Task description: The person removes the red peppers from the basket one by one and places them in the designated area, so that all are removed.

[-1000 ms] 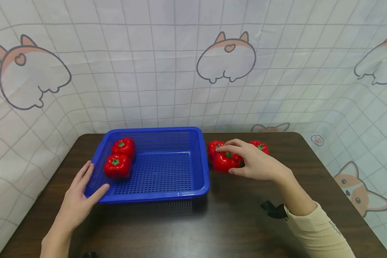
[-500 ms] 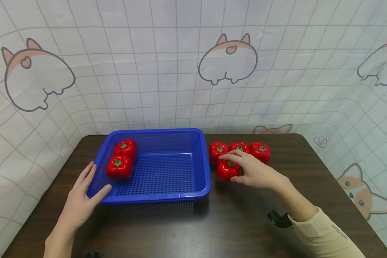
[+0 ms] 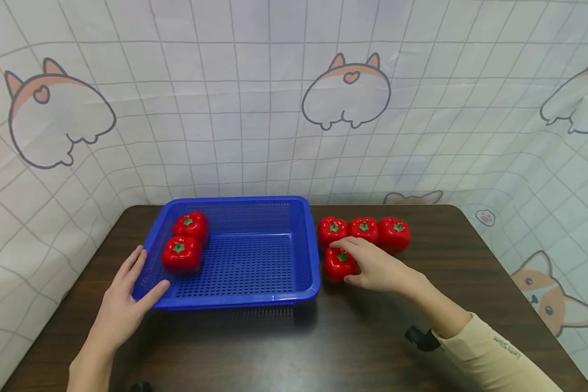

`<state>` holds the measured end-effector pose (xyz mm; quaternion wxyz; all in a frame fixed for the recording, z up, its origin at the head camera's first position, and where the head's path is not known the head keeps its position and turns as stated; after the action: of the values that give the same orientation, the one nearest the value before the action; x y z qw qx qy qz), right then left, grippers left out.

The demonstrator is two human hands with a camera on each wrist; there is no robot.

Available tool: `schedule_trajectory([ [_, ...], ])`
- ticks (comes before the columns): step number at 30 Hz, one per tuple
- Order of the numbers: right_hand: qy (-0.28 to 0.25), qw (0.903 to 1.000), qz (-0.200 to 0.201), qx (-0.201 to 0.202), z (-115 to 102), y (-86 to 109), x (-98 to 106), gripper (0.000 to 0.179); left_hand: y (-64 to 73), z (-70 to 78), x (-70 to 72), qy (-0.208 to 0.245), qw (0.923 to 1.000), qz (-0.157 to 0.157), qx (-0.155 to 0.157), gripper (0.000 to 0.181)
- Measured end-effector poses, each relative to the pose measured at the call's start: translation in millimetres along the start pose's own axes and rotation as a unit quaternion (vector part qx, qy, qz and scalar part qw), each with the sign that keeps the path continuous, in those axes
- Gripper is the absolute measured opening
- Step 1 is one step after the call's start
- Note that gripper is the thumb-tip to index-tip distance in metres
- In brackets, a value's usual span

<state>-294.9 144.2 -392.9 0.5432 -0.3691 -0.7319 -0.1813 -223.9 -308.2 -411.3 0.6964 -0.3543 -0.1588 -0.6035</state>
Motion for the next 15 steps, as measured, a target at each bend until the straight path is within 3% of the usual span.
schedule_trajectory([
  [15, 0.022, 0.9992, 0.031, -0.01, -0.4, 0.3, 3.1, 0.066, 0.2, -0.6, -0.6, 0.006, 1.0, -0.001, 0.0, 0.083],
])
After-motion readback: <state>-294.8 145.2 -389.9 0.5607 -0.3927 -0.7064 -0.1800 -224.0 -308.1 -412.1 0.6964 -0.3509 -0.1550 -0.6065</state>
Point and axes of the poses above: each hand's wrist, its own y-axis away from the middle knuckle, its own x-axis out of the back of the hand, z = x × y, the point moved 8 cm from there along -y, towards the middle knuckle
